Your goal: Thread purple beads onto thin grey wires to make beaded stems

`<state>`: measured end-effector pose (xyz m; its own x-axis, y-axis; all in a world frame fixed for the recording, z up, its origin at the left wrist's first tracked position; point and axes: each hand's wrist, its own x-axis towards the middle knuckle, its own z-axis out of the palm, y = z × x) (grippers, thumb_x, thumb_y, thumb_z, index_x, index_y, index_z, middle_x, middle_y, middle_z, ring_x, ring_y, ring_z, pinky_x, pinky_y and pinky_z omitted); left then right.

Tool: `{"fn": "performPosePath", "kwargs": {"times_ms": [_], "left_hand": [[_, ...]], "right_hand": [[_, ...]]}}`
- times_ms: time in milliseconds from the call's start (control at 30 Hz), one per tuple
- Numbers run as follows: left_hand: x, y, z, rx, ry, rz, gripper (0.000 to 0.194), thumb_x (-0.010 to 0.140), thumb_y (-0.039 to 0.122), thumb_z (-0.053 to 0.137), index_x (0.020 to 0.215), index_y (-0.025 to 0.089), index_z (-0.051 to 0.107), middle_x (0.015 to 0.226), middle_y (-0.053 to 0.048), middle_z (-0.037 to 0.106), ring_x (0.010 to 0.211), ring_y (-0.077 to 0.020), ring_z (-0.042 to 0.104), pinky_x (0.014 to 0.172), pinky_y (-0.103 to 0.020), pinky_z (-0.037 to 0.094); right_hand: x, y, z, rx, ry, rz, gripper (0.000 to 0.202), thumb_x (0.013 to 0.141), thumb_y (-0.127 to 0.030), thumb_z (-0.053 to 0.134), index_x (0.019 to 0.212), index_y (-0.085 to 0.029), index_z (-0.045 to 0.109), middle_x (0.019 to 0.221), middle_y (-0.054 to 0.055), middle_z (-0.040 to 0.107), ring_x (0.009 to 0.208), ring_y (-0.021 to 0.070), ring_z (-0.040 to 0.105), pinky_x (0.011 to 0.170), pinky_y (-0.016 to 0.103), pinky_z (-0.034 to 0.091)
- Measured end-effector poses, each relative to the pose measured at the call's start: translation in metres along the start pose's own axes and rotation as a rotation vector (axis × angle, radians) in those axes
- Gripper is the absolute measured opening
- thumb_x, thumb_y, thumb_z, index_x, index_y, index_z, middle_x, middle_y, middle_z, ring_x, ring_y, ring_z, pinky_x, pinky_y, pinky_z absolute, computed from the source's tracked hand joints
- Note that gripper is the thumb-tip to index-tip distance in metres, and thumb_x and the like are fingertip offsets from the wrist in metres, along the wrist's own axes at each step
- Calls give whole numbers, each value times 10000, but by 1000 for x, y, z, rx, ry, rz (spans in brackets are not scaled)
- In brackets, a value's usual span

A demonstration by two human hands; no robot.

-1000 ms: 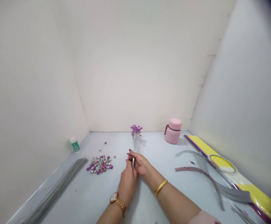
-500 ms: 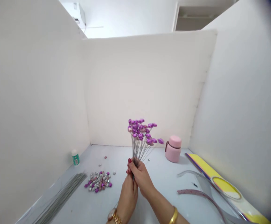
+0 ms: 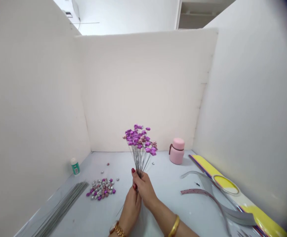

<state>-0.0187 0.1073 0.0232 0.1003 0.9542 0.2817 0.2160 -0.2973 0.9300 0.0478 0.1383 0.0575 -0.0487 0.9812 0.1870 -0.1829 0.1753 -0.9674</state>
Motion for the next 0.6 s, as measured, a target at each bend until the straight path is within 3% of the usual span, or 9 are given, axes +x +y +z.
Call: {"fn": "performPosePath", "kwargs": {"times_ms": [100,167,333,467,600], "left_hand": [[5,-7,-6,194,-58,-17,412,771,146,376,1180,126,429,1179,-104,525,1080,-172,466,940,-277,336],[14,-14,-10,323,-37,-54,438,743,101,365,1177,108,421,1160,-116,528,1077,-179,461,942,-291,319],[33,-36,-9,550,82,-168,216,714,81,413,866,74,567,946,-176,562,1019,-302,452,898,-460,267],[35,-42,-3,577,115,-190,206,715,14,354,696,111,534,771,-132,558,872,-273,505,819,-443,311],[32,-31,-3,476,160,-148,178,812,148,309,737,155,470,720,-72,534,718,-210,516,703,-354,384]], "right_hand": [[4,1,-13,49,102,-4,391,738,-491,517,543,-188,363,459,-83,304,428,65,281,408,196,241],[7,0,-27,90,176,16,389,747,-505,497,573,-197,335,474,-95,259,410,55,215,375,190,185],[6,1,-57,152,256,117,390,715,-502,540,606,-206,311,482,-113,229,390,41,128,347,181,96],[1,6,-63,175,255,165,397,704,-497,558,600,-202,312,486,-111,236,391,36,134,344,174,94],[2,9,-61,183,255,161,377,699,-500,562,614,-189,367,482,-112,230,389,33,129,346,173,84]]}}
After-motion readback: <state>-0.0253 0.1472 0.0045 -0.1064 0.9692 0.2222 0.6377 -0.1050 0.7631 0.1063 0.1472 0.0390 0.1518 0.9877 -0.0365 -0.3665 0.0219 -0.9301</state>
